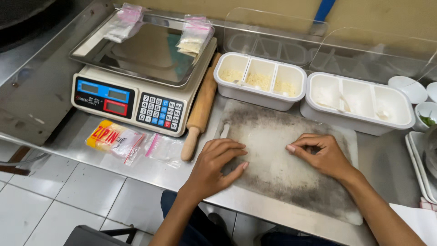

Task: The person scoops white powder into small plastic bags, weighs the bags on a digital scale, and seals the bags by hand.

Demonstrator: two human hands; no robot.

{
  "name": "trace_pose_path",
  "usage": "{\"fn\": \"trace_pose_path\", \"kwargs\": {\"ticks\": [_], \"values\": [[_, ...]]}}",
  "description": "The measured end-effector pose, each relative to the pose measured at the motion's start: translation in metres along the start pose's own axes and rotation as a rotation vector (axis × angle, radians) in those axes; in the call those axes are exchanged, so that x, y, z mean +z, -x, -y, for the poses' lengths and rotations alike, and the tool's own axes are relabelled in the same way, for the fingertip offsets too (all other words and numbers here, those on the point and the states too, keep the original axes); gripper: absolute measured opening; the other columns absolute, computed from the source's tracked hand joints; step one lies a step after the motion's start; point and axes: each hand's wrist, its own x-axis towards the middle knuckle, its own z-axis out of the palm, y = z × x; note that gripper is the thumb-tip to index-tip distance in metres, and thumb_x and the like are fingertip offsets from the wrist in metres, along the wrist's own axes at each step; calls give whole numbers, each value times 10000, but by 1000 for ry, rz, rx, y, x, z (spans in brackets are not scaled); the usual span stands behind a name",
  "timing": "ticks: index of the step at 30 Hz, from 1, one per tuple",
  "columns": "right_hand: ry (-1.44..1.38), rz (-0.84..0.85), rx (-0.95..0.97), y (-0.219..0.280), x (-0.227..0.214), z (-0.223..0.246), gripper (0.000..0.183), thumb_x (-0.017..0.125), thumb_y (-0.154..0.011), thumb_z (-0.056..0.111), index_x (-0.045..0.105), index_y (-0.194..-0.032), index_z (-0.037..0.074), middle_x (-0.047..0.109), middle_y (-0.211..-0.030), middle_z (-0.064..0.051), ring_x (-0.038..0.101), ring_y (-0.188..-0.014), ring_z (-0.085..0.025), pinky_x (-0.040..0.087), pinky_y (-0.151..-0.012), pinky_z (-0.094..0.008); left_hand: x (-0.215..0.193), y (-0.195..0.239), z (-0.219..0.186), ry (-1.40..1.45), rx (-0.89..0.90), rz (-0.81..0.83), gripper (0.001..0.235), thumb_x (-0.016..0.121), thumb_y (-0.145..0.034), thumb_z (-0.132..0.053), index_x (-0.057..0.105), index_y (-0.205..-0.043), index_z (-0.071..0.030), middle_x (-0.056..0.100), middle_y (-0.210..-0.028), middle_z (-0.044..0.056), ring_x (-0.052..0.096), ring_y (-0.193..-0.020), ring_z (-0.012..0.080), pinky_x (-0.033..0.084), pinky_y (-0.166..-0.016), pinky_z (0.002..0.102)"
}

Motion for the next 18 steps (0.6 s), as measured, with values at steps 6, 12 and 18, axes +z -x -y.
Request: {"fn": "trace_pose_path", "kwargs": {"ticks": [6,12,18], "values": [[25,-21,-41,3,2,-2,101,799,-871,139,857,-854,59,802,-843,-50,661,-700,-98,470,-594,-226,-4,5,-6,-1,16,-169,73,728,-965,-72,715,-1028,-38,727,-1064,91,691,-991,266,514,-919,387],[68,-56,-35,3,5,-6,128,807,-842,129,865,-785,30,808,-809,-37,618,-632,-82,438,-560,-249,-51,45,-6,-164,-38,-384,99,752,-929,-42,731,-1024,-27,751,-1059,113,722,-962,271,539,-907,387],[51,64,-131,9,20,33,169,729,-879,124,866,-939,45,859,-901,-85,801,-840,-177,628,-797,-267,-113,121,41,-530,-411,-351,657,754,-903,-385,517,-1444,-97,508,-1571,141,499,-1451,356,367,-1159,564]]}}
